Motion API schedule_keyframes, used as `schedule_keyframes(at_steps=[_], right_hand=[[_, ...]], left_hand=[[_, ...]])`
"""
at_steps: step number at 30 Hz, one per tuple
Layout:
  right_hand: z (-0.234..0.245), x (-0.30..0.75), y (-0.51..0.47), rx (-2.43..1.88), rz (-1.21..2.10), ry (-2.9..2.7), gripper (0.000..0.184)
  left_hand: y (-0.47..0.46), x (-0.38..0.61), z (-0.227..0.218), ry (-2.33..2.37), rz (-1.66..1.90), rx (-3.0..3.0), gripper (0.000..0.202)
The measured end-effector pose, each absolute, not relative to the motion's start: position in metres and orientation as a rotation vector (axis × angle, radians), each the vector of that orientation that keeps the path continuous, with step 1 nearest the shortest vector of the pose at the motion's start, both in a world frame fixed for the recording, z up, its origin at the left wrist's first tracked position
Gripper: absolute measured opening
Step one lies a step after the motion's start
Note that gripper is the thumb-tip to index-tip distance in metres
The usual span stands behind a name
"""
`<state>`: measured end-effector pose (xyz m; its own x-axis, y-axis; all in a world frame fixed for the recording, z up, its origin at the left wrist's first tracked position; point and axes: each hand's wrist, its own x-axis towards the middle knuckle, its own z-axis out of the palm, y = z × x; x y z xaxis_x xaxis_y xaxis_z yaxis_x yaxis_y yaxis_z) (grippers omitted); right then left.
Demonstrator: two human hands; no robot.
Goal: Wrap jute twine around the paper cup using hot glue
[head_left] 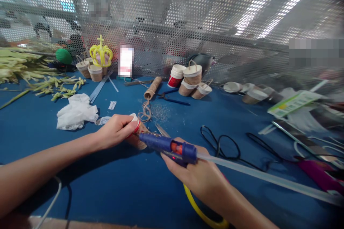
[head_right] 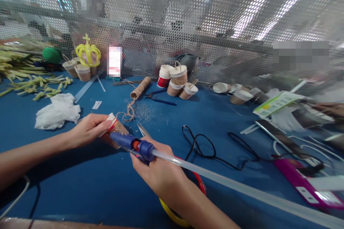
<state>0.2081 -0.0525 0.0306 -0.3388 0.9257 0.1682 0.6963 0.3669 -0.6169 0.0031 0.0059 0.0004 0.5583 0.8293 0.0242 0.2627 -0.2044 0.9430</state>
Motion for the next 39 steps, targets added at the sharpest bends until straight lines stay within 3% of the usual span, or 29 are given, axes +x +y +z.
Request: schedule_keyframes(at_steps=[8,14,39], right_hand=[[0.025,0.216,-0.044,-1.396,0.530,-2.076,0.009],[0.033,0.217,-0.037,-1.460,0.594,-2.054,0.016],[0.025,0.214,-0.049,-1.434,0.511,-2.088,0.011]], left_hand=[[0.007,0.001,0.001,1.059,0.724,2.049,0.040],[0.007,0.002,0.001,1.027,0.721,2.053,0.040],[0.008,-0.001,0.001,1.049,0.728,2.080,0.038]])
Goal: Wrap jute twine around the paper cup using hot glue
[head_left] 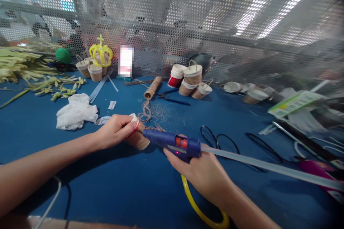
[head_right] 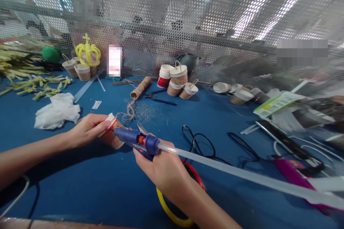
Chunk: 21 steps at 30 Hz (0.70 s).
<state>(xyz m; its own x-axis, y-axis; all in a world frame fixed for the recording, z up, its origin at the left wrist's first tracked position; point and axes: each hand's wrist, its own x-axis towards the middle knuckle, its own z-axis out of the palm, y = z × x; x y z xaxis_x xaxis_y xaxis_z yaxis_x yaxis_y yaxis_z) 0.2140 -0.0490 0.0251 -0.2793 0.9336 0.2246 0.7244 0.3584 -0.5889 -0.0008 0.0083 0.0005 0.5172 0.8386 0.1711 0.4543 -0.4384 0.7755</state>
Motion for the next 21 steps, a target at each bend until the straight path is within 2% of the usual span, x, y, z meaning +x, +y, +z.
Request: schedule_keyframes(at_steps=[8,14,21], right_hand=[[0.028,0.206,-0.053,-1.446,0.626,-2.073,0.010],[0.030,0.216,-0.045,-1.419,0.542,-2.088,0.008],[0.032,0.216,-0.039,-1.579,0.763,-1.926,0.016]], left_hand=[[0.006,0.002,0.001,0.879,0.700,1.787,0.039],[0.008,-0.001,0.000,0.990,0.754,2.113,0.037],[0.008,-0.001,-0.001,0.915,0.769,2.177,0.036]])
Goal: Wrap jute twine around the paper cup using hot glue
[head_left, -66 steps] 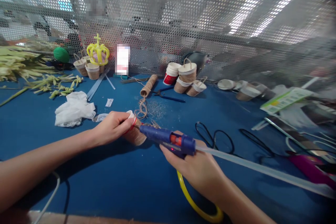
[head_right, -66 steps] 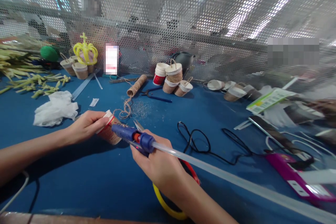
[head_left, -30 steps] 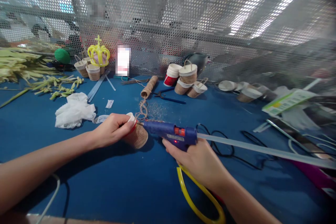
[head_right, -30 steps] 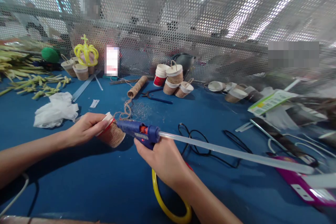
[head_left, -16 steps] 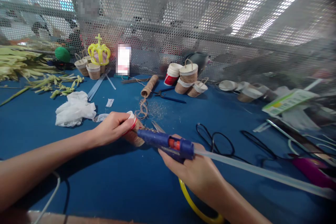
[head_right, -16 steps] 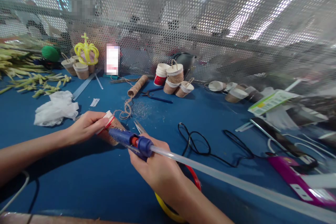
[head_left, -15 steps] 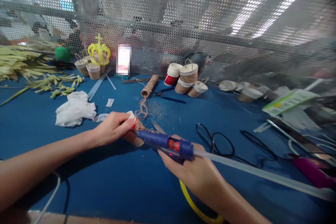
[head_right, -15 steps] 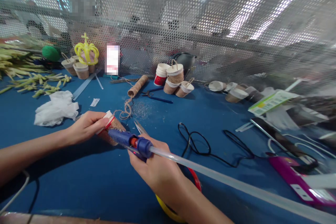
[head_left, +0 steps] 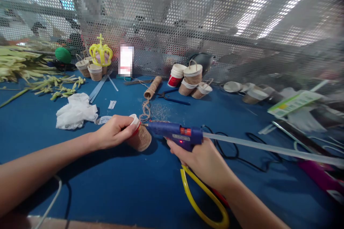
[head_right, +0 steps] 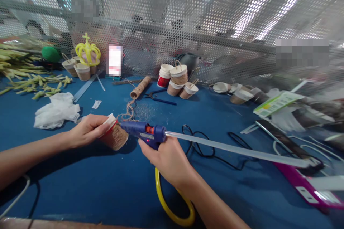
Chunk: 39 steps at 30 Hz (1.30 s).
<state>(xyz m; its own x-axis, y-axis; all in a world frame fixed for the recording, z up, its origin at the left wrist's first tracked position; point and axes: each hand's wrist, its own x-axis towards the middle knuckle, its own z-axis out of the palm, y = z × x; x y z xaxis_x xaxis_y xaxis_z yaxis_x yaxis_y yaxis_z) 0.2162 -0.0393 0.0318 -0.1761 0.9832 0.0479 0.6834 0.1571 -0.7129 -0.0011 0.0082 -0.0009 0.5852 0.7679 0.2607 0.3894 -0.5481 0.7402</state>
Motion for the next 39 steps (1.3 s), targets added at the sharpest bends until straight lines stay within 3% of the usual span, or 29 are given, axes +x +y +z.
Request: schedule_keyframes(at_steps=[9,21,39], right_hand=[[0.036,0.213,-0.040,-1.644,0.917,-1.816,0.024],[0.027,0.224,-0.044,-1.256,0.554,-2.163,0.010],[0.020,0.208,-0.052,-1.382,0.717,-1.971,0.009]], left_hand=[[0.008,-0.002,-0.001,0.883,0.779,2.231,0.034],[0.010,-0.002,-0.003,0.919,0.800,2.148,0.035],[0.007,-0.001,-0.006,0.837,0.744,1.813,0.037]])
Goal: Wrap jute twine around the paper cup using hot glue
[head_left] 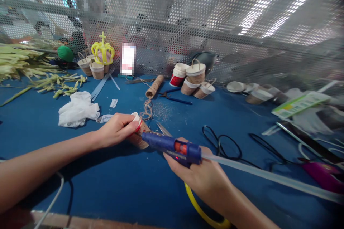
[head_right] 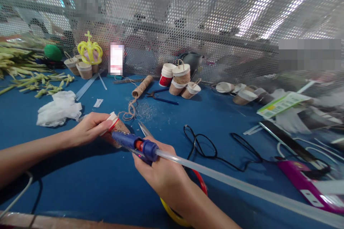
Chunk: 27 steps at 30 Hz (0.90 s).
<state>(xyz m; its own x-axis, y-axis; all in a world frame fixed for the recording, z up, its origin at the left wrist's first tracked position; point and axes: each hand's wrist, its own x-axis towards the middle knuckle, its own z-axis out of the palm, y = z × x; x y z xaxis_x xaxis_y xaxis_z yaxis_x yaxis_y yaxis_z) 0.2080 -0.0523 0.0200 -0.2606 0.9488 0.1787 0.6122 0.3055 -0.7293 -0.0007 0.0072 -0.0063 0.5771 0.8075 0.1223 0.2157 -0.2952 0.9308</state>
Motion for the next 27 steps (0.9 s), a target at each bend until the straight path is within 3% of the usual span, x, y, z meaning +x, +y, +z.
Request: schedule_keyframes(at_steps=[17,27], right_hand=[[0.031,0.215,-0.038,-1.491,0.629,-2.018,0.014],[0.032,0.210,-0.032,-1.609,0.962,-1.756,0.023]], left_hand=[[0.010,-0.001,-0.004,0.934,0.794,2.092,0.037],[0.008,-0.002,-0.005,0.929,0.759,2.057,0.038]])
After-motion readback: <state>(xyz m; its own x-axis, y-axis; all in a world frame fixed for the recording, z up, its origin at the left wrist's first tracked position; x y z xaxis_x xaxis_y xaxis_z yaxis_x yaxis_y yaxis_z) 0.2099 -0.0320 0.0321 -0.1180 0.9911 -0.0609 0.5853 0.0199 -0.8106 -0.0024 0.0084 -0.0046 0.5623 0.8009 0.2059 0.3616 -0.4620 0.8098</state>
